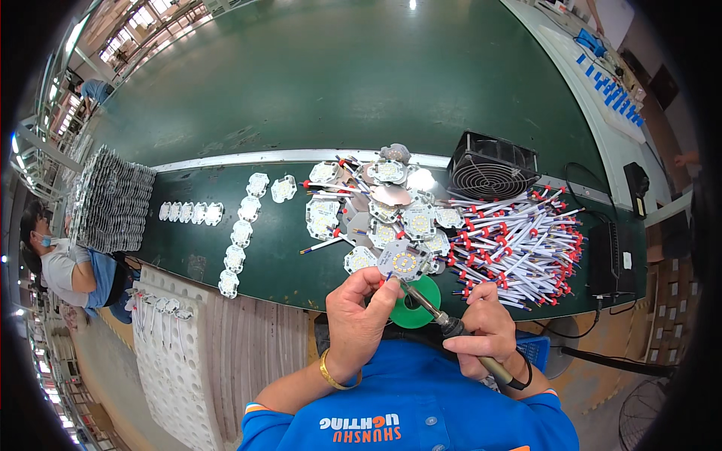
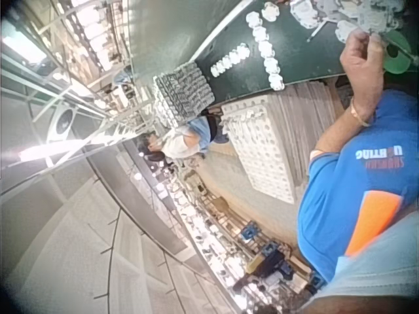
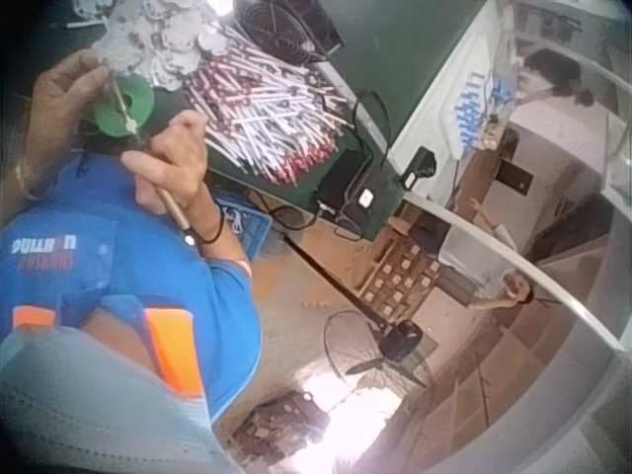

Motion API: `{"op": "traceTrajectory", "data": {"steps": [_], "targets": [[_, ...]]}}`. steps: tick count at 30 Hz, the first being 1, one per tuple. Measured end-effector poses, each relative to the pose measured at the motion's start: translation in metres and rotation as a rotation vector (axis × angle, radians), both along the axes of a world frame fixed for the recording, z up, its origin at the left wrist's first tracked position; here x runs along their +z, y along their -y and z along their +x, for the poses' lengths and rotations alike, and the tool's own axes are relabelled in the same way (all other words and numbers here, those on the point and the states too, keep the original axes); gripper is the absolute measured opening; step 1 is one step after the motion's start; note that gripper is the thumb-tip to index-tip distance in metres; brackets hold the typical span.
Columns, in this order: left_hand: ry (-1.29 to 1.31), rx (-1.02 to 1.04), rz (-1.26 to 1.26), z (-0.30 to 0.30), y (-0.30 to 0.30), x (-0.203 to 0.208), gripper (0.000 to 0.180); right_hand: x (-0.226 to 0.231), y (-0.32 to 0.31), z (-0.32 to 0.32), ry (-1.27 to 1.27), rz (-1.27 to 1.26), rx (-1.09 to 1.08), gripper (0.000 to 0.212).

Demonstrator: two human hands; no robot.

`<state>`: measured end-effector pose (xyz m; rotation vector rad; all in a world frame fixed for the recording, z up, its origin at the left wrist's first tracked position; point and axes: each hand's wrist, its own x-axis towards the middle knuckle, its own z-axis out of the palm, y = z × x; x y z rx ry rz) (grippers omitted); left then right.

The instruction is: The person solders wires onto circular LED circuit boards using a soldering iron, lines up boards on the workbench, and continues soldering wire connections to additional LED circuit boards.

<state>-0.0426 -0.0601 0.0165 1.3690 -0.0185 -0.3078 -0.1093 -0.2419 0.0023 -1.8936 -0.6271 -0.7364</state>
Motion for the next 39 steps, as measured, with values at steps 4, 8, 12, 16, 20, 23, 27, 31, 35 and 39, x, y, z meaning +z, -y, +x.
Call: {"op": "traceTrajectory", "data": {"steps": [4,8,12,16,20,23,27,31,35,39], "targets": [[0.005,0.005,-0.006,0.0,0.001,0.0,0.01,0.0,0.0,-0.001,-0.003,0.001,0.001,0.026],[0.001,0.002,-0.002,0.0,0.001,0.001,0.009,0.002,0.001,-0.001,-0.005,0.0,0.011,0.028],[0.009,0.005,-0.001,0.0,0.001,0.001,0.008,0.004,0.0,-0.001,-0.022,0.004,-0.001,0.031],[-0.01,0.007,-0.009,0.0,0.001,0.0,0.008,0.002,0.0,-0.001,-0.026,0.008,-0.002,0.031],[-0.009,0.006,-0.013,0.0,0.0,0.001,0.008,0.001,0.001,-0.002,-0.018,0.001,0.004,0.031],[-0.014,0.006,-0.003,0.0,0.0,0.001,0.008,0.001,-0.001,0.0,-0.015,-0.002,-0.002,0.031],[0.0,0.011,-0.015,0.0,0.0,0.0,0.008,0.001,-0.001,0.001,-0.012,0.005,-0.004,0.029],[-0.009,0.028,-0.017,0.0,0.0,0.0,0.007,-0.002,-0.003,0.002,-0.004,0.012,-0.007,0.028],[-0.008,0.038,-0.029,0.0,0.001,0.0,0.008,-0.007,-0.001,0.002,0.016,0.03,-0.007,0.027],[-0.02,0.056,-0.027,0.0,0.001,-0.002,0.01,-0.005,-0.002,0.004,0.02,-0.008,-0.006,0.028]]}}
